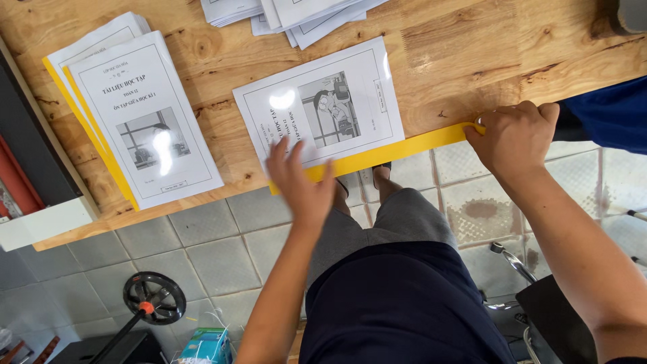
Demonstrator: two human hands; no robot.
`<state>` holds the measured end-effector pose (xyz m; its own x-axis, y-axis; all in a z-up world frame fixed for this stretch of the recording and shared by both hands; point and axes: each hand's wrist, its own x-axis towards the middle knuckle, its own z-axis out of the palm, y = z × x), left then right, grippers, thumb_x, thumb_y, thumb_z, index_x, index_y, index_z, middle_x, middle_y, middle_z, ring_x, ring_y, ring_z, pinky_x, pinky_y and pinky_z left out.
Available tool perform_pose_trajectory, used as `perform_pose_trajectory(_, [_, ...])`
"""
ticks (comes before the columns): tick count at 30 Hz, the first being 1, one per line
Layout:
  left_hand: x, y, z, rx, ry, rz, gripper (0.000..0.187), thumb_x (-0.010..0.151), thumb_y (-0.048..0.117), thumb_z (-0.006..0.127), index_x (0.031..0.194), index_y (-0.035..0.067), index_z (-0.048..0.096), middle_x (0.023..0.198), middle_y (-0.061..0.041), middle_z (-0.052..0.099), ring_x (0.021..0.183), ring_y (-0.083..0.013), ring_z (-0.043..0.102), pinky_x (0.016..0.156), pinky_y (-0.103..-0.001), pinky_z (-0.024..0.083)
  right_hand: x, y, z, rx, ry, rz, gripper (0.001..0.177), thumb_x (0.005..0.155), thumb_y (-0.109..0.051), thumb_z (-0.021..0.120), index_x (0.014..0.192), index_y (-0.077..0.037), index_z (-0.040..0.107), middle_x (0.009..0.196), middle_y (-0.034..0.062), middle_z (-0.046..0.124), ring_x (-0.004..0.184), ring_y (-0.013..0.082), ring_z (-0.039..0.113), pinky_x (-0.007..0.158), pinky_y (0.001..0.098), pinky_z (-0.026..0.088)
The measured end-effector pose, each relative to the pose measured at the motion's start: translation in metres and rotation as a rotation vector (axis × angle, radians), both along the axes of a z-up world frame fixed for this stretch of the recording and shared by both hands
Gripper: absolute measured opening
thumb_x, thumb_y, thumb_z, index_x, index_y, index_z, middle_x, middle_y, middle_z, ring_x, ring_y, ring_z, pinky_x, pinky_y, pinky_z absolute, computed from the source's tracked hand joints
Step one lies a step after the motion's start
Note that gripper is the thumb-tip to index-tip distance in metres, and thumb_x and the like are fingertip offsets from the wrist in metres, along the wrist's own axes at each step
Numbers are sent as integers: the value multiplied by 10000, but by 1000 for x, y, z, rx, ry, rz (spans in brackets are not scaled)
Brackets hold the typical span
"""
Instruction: The person repeatedly applies yellow tape to the bottom edge of printed documents placed on a wooden table. They smooth the tape, flip the document, and place it on a growing stack. The process is repeated for several documents.
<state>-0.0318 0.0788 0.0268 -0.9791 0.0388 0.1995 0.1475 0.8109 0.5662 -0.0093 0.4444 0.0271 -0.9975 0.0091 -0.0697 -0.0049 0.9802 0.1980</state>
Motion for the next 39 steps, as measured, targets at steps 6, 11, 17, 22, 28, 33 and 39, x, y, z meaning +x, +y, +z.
perform_pose_trajectory(6, [-47, 111, 7, -87, -577, -21, 1286, 650, 463, 898, 1600, 97, 113, 1664, -256, -58, 1535, -491, -132, 1148, -779, -48, -3, -6, 2, 18, -18, -9, 340, 920, -487, 795, 770, -183, 773, 716, -9, 695, 780, 196, 624, 994, 414, 362])
perform_pose_trajectory(11, [-59, 130, 7, -124, -775, 45, 1399, 615, 429, 901, 1620, 140, -29, 1674, -253, -197, 1524, -497, -246, 1097, -815, -77, -2, -7, 2, -5, 11, -18, 322, 882, -472, 799, 755, -178, 761, 750, -12, 709, 828, 194, 625, 980, 417, 361])
perform_pose_trajectory(17, [-59, 127, -6, -121, -853, 38, 1439, 615, 451, 899, 1619, 195, -100, 1664, -212, -285, 1504, -467, -322, 1091, -811, -105, 0, -6, 1, -66, 32, -49, 325, 875, -450, 809, 743, -159, 749, 732, -13, 682, 865, 195, 628, 888, 412, 350])
perform_pose_trajectory(22, [-57, 125, -12, -117, -835, 45, 1451, 618, 466, 905, 1624, 205, -108, 1669, -201, -291, 1501, -458, -341, 1097, -805, -127, 1, -5, 2, -128, 62, -47, 312, 884, -436, 820, 763, -156, 753, 737, -14, 678, 858, 184, 631, 907, 415, 356])
perform_pose_trajectory(28, [-55, 125, -13, -98, -833, 48, 1475, 598, 466, 914, 1619, 207, -120, 1667, -202, -297, 1497, -451, -354, 1099, -796, -144, -5, -8, 21, -158, 94, -17, 277, 885, -422, 827, 807, -162, 774, 776, -12, 697, 888, 191, 650, 931, 421, 357])
perform_pose_trajectory(33, [-59, 127, -10, -99, -868, 53, 1490, 581, 453, 914, 1612, 203, -133, 1663, -204, -304, 1496, -450, -358, 1103, -781, -156, 13, -13, 39, -506, 57, -150, 334, 952, -463, 813, 892, -135, 796, 869, 38, 732, 785, 229, 658, 887, 413, 371])
perform_pose_trajectory(39, [-58, 129, 0, -72, -905, 49, 1499, 574, 445, 909, 1615, 184, -137, 1656, -216, -315, 1493, -458, -348, 1099, -779, -161, 109, -26, -9, -901, -57, -893, 338, 932, -340, 810, 790, -35, 776, 667, 70, 689, 584, 223, 643, 741, 383, 492])
